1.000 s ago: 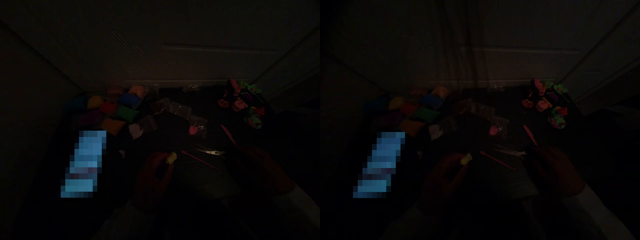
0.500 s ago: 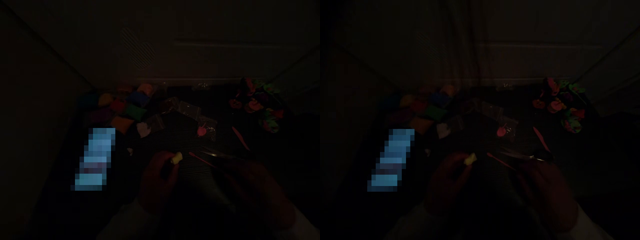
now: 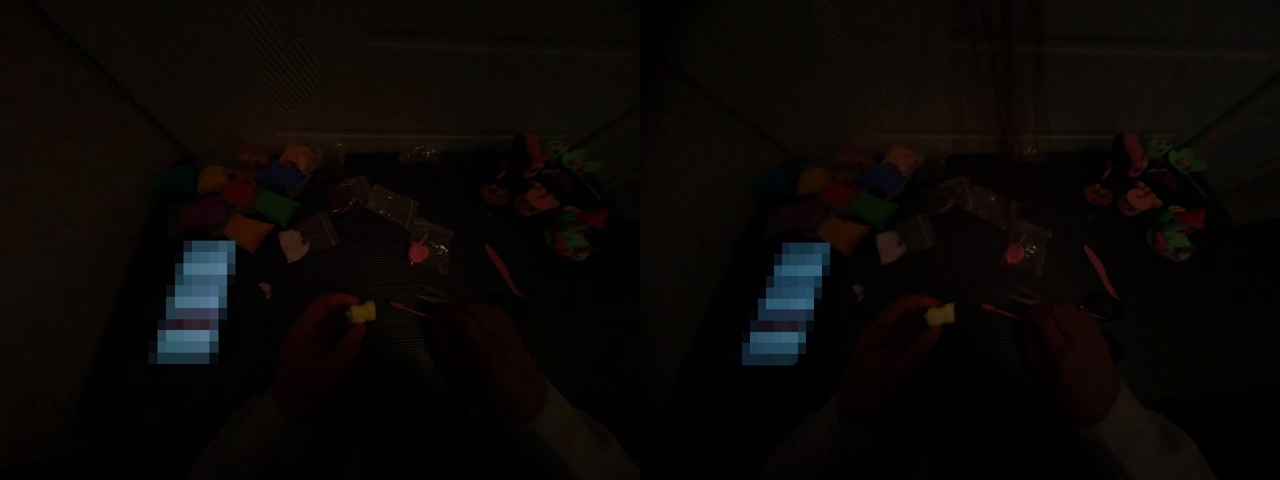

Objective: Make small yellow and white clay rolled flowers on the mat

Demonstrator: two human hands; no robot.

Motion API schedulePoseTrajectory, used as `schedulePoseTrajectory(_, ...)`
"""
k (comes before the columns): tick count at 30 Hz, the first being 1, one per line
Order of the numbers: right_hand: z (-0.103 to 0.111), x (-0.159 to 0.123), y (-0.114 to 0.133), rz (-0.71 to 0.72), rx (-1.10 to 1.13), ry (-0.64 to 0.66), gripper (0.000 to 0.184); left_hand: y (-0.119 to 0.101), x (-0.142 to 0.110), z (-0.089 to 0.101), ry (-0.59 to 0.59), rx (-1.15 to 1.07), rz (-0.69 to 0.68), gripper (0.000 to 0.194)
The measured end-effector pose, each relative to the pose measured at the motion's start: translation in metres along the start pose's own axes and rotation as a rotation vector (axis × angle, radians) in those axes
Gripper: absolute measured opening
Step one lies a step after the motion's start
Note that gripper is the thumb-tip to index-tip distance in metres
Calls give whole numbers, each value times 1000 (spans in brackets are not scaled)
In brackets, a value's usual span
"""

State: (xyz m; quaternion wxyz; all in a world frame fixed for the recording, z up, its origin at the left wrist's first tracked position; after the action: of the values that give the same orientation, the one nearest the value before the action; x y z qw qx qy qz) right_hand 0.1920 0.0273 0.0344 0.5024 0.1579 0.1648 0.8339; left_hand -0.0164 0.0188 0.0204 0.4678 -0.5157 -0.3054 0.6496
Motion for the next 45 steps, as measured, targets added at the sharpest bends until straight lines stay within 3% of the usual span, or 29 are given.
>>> schedulePoseTrajectory(6,17,1,0,-16,164,-80,13,-1,0,0,58,-182,1,24)
schedulePoseTrajectory(10,30,9,10,-43,391,-40,20,1,0,-1,132,-285,32,24)
schedulePoseTrajectory(18,34,25,32,113,550,40,24,2,-2,-1,150,-405,86,33)
schedulePoseTrajectory(25,33,26,35,130,599,102,23,-3,-2,-1,158,-405,60,31)
schedulePoseTrajectory(37,31,29,38,142,580,72,23,-3,-3,-2,196,-431,64,28)
schedulePoseTrajectory(45,34,26,37,153,543,54,23,-9,-5,-3,220,-500,-3,30)
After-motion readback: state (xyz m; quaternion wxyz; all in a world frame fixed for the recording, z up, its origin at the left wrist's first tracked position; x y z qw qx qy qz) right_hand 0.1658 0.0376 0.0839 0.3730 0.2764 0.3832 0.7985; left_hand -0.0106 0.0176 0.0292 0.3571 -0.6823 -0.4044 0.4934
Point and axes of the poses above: each hand's wrist, its own x-axis towards the middle knuckle, its own z-axis out of the back of the hand, y = z × x, the point moved 5 cm from there along x, towards the middle knuckle, and after that the axes turned 14 degrees about x, right-handed, at the moved point
